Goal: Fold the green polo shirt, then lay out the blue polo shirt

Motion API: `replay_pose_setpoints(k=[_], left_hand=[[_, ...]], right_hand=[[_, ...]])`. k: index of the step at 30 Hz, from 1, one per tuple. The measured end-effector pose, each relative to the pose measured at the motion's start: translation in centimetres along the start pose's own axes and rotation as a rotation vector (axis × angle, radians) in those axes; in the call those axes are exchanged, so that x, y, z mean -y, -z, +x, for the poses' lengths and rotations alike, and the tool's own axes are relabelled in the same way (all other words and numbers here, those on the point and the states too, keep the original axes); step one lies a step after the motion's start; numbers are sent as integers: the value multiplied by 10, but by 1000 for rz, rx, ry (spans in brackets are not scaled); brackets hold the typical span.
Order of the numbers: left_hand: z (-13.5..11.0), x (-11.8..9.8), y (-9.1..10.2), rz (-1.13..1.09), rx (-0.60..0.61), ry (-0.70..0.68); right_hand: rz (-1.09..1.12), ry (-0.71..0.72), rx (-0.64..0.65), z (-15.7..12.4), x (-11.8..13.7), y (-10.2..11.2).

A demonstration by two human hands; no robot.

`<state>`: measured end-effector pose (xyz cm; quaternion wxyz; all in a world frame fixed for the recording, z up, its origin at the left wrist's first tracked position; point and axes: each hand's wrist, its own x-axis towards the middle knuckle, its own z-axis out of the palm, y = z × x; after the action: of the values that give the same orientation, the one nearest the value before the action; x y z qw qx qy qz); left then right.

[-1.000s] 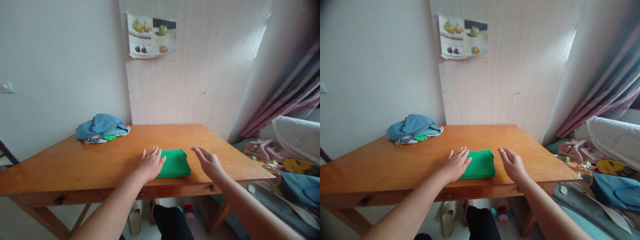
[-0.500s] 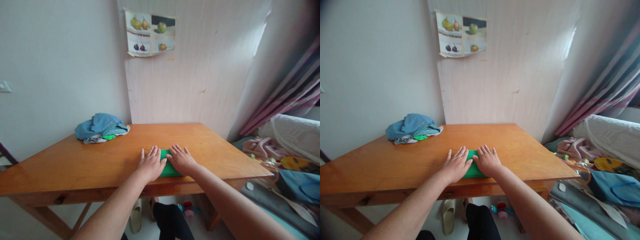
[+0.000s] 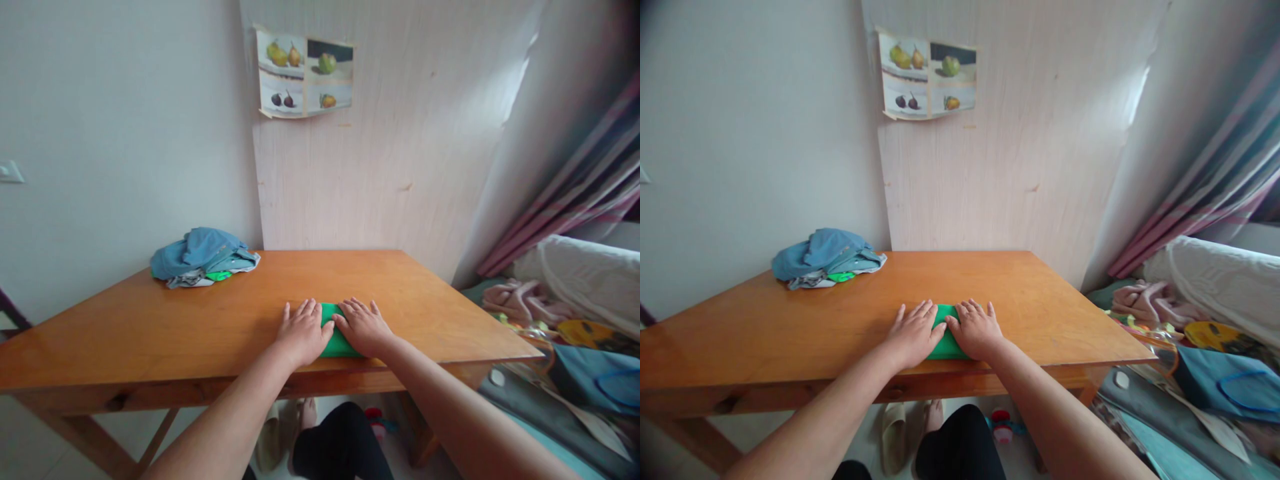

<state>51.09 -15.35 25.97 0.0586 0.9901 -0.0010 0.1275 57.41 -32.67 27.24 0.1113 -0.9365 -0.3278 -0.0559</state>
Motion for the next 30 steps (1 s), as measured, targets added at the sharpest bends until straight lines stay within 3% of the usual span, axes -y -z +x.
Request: replay_pose_setpoints(k=[30], left_hand=[[-4, -3, 7, -144, 21, 69]], right_hand=[[-6, -3, -15, -1, -3, -6]])
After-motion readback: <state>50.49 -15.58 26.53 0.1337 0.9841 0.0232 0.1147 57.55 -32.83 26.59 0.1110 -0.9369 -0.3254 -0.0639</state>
